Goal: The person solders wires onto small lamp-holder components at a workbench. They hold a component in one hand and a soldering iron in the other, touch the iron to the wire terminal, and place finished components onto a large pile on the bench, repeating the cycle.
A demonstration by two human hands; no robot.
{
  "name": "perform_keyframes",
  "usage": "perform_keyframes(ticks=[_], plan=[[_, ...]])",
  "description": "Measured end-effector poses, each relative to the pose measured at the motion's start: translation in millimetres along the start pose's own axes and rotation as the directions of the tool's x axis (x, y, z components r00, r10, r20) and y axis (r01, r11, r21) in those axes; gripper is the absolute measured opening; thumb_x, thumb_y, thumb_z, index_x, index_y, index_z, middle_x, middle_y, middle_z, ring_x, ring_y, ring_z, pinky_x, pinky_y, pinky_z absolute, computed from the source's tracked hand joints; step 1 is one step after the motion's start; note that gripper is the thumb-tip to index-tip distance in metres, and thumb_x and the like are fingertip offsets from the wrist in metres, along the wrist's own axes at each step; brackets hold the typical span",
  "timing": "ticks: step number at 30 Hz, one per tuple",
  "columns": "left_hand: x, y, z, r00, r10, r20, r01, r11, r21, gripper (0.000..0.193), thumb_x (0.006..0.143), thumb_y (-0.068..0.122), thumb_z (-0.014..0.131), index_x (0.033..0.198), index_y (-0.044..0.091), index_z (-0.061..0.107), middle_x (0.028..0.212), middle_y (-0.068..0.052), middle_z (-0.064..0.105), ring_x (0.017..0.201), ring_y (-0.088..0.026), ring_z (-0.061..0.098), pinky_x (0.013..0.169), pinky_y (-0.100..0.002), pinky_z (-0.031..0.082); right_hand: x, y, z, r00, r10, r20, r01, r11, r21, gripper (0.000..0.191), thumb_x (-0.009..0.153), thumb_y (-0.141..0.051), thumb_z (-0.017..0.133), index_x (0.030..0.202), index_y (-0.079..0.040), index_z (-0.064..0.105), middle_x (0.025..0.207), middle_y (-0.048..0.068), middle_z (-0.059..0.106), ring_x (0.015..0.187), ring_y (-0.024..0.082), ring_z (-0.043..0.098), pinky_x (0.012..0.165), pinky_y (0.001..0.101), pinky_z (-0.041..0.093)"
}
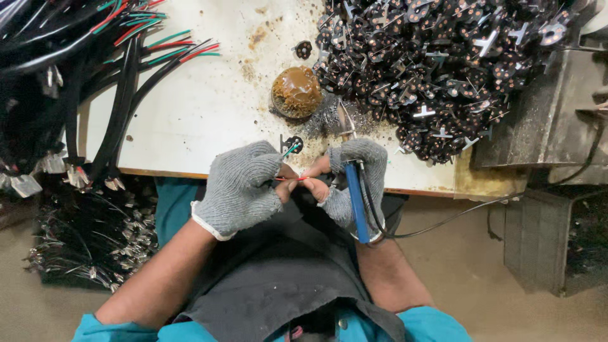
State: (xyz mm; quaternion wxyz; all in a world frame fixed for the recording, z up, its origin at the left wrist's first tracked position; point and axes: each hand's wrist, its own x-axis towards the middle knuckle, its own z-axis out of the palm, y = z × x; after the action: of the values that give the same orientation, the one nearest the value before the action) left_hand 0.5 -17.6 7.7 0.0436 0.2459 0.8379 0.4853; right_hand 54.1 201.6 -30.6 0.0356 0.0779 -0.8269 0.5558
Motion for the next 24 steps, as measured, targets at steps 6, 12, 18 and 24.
perform_keyframes(ticks=[6, 12, 18, 24], plan=[[-1.1, -1.5, 0.6, 1.000, 0.014, -0.018, -0.015, 0.999, -0.038, 0.014, 0.074, 0.014, 0.084, 0.083, 0.013, 0.072, 0.075, -0.007, 0.064, 0.069, -0.026, 0.067, 0.061, -0.037, 0.052, -2.1, -1.0, 6.9, 0.991, -0.071, -0.109, 0.082, 0.992, 0.100, 0.055, 0.093, -0.019, 0.084, 0.122, -0.004, 0.040, 0.092, 0.004, 0.071, 0.088, 0.014, 0.067, 0.089, 0.0289, 0.051], [2.6, 11.5, -0.1, 0.995, 0.045, -0.089, -0.042, 0.998, 0.041, 0.017, 0.071, 0.017, 0.087, 0.073, 0.014, 0.070, 0.068, -0.007, 0.061, 0.062, -0.026, 0.063, 0.056, -0.039, 0.048, -5.4, -19.5, 5.6, 0.990, 0.066, -0.121, -0.049, 0.988, 0.144, 0.049, 0.092, -0.009, 0.082, 0.118, -0.006, 0.041, 0.089, 0.007, 0.073, 0.082, 0.015, 0.068, 0.082, 0.0288, 0.054], [35.4, -2.4, -26.3, 0.952, -0.151, -0.265, 0.167, 0.985, 0.042, 0.019, 0.085, 0.014, 0.086, 0.079, 0.010, 0.068, 0.070, -0.008, 0.059, 0.061, -0.021, 0.060, 0.057, -0.036, 0.046, 20.3, -16.6, 0.0, 0.923, -0.228, -0.308, 0.171, 0.964, -0.203, 0.048, 0.092, -0.006, 0.081, 0.115, -0.008, 0.039, 0.089, 0.008, 0.071, 0.084, 0.019, 0.065, 0.089, 0.0340, 0.048], [57.7, -28.3, -25.3, 0.939, -0.170, -0.298, 0.203, 0.975, 0.084, 0.013, 0.080, 0.012, 0.081, 0.082, 0.009, 0.068, 0.076, -0.007, 0.062, 0.066, -0.022, 0.063, 0.064, -0.034, 0.050, 24.9, -6.6, 6.0, 0.935, -0.152, -0.320, 0.116, 0.985, -0.129, 0.044, 0.091, 0.000, 0.081, 0.115, -0.007, 0.045, 0.095, 0.009, 0.071, 0.091, 0.020, 0.072, 0.089, 0.0331, 0.056]])
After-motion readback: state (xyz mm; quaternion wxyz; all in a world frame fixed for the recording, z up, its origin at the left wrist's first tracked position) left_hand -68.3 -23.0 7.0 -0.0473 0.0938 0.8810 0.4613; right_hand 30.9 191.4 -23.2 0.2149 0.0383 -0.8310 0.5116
